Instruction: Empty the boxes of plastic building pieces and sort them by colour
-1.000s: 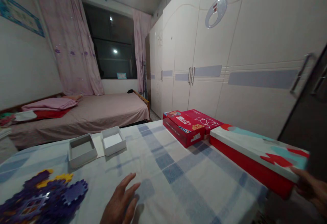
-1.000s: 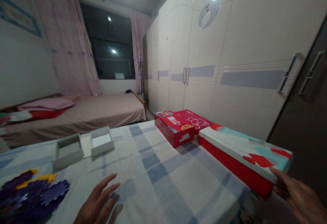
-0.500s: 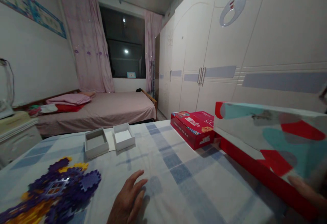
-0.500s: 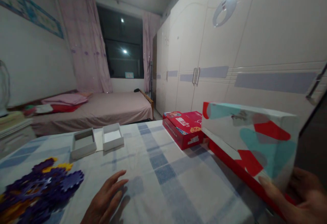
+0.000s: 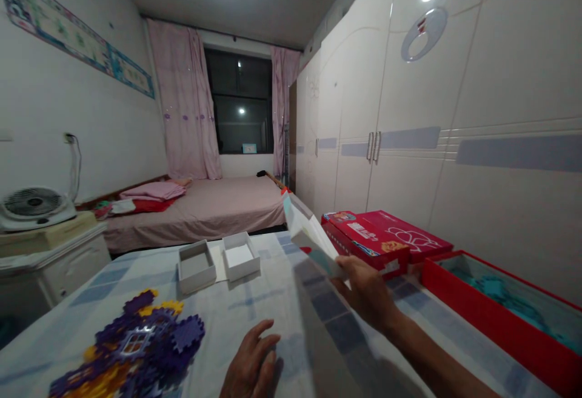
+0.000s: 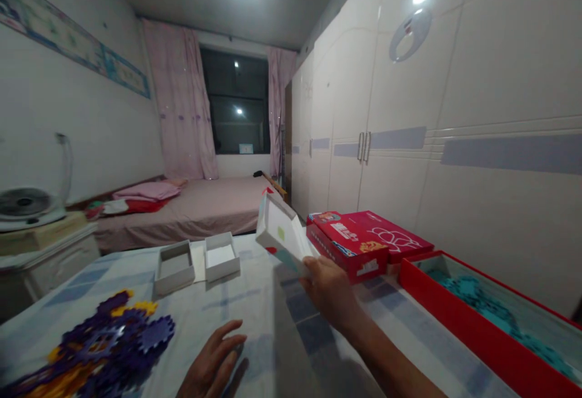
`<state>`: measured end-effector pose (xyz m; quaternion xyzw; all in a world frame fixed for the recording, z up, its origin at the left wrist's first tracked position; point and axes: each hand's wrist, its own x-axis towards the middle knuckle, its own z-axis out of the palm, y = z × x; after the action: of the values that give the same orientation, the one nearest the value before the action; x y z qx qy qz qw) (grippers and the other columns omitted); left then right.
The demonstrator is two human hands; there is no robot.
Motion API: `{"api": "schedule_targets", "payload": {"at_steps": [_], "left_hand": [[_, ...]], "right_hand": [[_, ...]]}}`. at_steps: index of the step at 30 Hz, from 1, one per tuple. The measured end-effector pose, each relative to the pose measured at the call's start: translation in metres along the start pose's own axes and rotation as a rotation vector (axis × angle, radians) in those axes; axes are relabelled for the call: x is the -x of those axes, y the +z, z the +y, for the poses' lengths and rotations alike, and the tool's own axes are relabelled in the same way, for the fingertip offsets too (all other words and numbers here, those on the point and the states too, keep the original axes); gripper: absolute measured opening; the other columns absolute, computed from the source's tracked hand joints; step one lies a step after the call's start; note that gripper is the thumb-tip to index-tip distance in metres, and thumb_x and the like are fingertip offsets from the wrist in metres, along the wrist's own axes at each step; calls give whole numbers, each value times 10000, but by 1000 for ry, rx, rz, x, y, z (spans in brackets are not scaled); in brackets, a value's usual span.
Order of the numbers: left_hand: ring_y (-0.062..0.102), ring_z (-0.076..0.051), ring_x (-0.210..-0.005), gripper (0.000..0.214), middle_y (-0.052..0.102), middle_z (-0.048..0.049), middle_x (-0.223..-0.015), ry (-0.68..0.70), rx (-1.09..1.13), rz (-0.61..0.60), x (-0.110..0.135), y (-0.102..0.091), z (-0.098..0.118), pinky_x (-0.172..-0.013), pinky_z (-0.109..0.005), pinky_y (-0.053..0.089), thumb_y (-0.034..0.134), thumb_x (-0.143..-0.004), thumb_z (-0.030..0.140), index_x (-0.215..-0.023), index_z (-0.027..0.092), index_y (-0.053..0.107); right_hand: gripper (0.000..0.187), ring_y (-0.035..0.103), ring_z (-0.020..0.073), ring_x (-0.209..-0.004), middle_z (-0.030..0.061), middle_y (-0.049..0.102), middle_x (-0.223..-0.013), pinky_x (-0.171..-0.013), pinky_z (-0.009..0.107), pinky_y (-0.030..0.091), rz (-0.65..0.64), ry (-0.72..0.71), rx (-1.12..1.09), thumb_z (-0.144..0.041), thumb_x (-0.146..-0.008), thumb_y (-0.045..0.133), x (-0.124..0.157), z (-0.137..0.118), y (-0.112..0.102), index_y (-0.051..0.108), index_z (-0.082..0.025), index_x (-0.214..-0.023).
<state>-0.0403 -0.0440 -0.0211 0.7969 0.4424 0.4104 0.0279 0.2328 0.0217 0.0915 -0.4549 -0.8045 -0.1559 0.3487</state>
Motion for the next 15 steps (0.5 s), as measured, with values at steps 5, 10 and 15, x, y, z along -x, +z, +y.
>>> {"api": "schedule_targets", "payload": {"at_steps": [5, 10, 15], "left_hand": [[583, -186, -1131, 287, 615, -106, -1215, -22, 3, 18, 1, 5, -7, -933, -287, 509, 387, -902, 238, -1052, 242, 632], [587, -191, -1126, 286, 621, -113, -1211, -60, 27, 8, 1, 7, -8, -935, -293, 505, 394, -905, 263, -1034, 229, 647], [568, -210, -1151, 330, 600, -110, -1241, -207, 71, -40, -1, 1, 2, -969, -352, 480, 383, -912, 356, -1028, 226, 664]], "right_hand": [[298, 612, 220, -899, 88, 638, -986, -795, 330, 489, -323, 37, 43, -98, -761, 555, -16, -14, 52, 560, -163, -1052], [381, 553, 216, -1108, 89, 553, -1241, -907, 352, 470, -202, 46, 11, -178, -798, 556, 32, 4, 22, 512, -208, -1175], [373, 530, 293, -1099, 144, 572, -1165, -946, 471, 424, 165, 182, 408, -377, -875, 439, 128, 81, -66, 515, -149, -1160]]}}
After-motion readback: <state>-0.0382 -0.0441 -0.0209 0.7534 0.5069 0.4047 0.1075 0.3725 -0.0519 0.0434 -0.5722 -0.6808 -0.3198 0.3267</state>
